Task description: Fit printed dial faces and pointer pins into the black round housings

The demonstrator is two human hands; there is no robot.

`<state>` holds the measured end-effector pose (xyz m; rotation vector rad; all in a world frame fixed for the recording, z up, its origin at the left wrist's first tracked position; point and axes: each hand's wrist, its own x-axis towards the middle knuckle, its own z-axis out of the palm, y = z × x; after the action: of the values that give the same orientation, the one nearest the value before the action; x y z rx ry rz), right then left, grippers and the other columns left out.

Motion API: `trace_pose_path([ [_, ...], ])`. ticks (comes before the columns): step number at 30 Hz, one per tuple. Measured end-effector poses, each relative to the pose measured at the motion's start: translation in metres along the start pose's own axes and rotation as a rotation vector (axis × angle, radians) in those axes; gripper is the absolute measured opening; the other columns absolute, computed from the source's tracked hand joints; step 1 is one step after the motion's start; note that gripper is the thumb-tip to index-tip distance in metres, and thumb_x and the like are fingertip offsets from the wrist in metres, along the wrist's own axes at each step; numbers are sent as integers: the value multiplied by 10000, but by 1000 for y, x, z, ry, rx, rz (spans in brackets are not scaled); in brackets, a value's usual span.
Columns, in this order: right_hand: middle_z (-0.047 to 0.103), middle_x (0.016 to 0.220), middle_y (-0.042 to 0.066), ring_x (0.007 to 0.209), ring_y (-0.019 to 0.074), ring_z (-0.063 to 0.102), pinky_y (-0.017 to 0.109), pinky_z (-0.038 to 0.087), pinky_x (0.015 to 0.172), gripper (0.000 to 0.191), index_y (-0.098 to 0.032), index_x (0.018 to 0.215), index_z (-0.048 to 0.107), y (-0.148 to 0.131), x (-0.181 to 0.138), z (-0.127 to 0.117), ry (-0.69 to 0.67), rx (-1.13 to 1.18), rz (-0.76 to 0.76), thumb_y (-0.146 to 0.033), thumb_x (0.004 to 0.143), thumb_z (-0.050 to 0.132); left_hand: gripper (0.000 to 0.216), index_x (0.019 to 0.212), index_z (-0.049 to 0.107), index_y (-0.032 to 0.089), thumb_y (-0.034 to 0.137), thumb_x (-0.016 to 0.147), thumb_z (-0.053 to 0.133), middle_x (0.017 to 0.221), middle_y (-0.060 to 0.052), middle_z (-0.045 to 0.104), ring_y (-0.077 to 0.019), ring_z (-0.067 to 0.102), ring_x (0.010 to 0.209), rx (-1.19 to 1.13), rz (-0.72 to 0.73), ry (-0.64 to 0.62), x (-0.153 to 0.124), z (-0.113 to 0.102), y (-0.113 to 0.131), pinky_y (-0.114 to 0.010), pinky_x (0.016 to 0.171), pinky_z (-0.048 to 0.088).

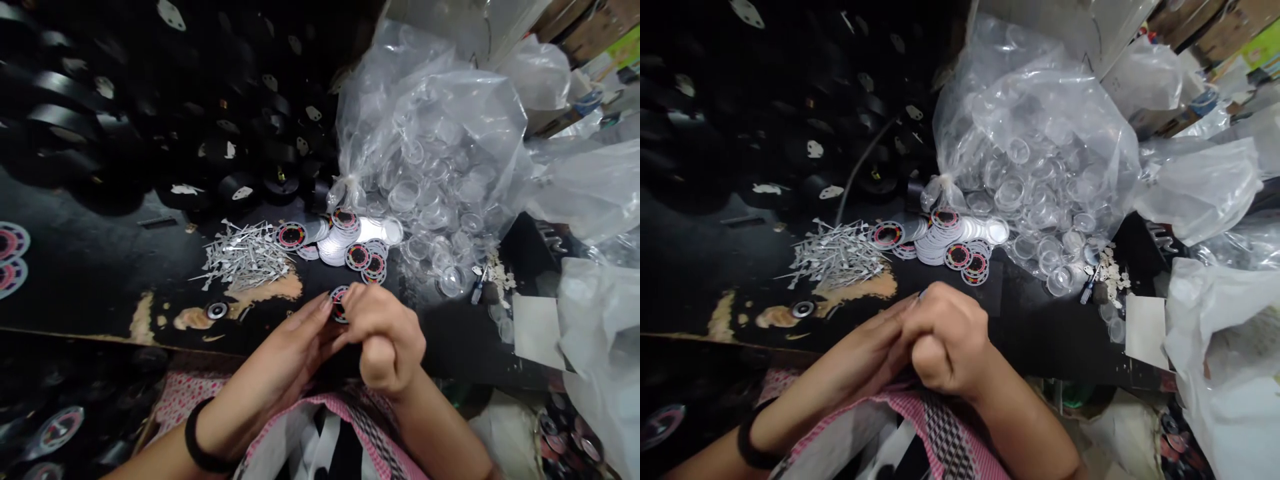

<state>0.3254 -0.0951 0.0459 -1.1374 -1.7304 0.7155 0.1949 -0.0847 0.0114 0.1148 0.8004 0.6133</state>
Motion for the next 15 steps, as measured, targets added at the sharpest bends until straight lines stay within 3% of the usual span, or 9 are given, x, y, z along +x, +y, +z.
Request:
trace_pose_path([
  [2, 494, 659, -13, 617, 144, 522, 317, 498, 611, 231, -247, 754, 490, 0, 6, 3, 40, 76, -23, -242, 957, 380, 223, 958, 769, 213, 335, 777, 814, 1030, -43, 783, -235, 719, 999, 28, 28, -4, -2, 1, 0, -304, 871, 567],
  [5, 543, 707, -10, 673, 135, 558, 288, 489, 626, 209, -227, 768, 552, -9, 14, -10, 95, 171, 59, -125, 891, 416, 256, 987, 765, 205, 358, 787, 812, 1036, -48, 780, -214, 725, 970, 33, 26, -1, -4, 2, 1, -314, 881, 564],
  [8, 497, 626, -32, 605, 135, 532, 296, 476, 605, 224, -236, 766, 591, -9, 7, -42, 432, 211, 73, -96, 822, 425, 262, 1006, 751, 165, 332, 809, 800, 1093, -84, 773, -228, 731, 991, 14, 2, 6, -3, 1, 2, -367, 944, 551],
  [10, 464, 589, -45, 549, 124, 476, 302, 467, 602, 195, -227, 775, 607, 2, -8, -68, 637, 148, 145, -106, 809, 457, 265, 1001, 738, 152, 331, 814, 796, 1097, -98, 771, -240, 732, 1005, -8, 6, 11, -3, 0, 1, -391, 967, 540],
  [13, 452, 577, -52, 534, 122, 470, 294, 482, 588, 167, -213, 750, 588, 22, -30, -96, 694, -106, 378, -218, 891, 499, 336, 990, 709, 158, 372, 763, 836, 1062, -95, 768, -227, 739, 962, -22, 40, 13, -8, 4, -2, -372, 931, 546],
  [15, 591, 727, -15, 648, 136, 577, 309, 539, 645, 196, -188, 859, 630, 30, -35, -99, 648, -261, 458, -332, 962, 546, 430, 975, 683, 155, 423, 699, 873, 1015, -94, 761, -205, 738, 899, -3, 88, 10, -14, 10, -5, -353, 890, 552],
])
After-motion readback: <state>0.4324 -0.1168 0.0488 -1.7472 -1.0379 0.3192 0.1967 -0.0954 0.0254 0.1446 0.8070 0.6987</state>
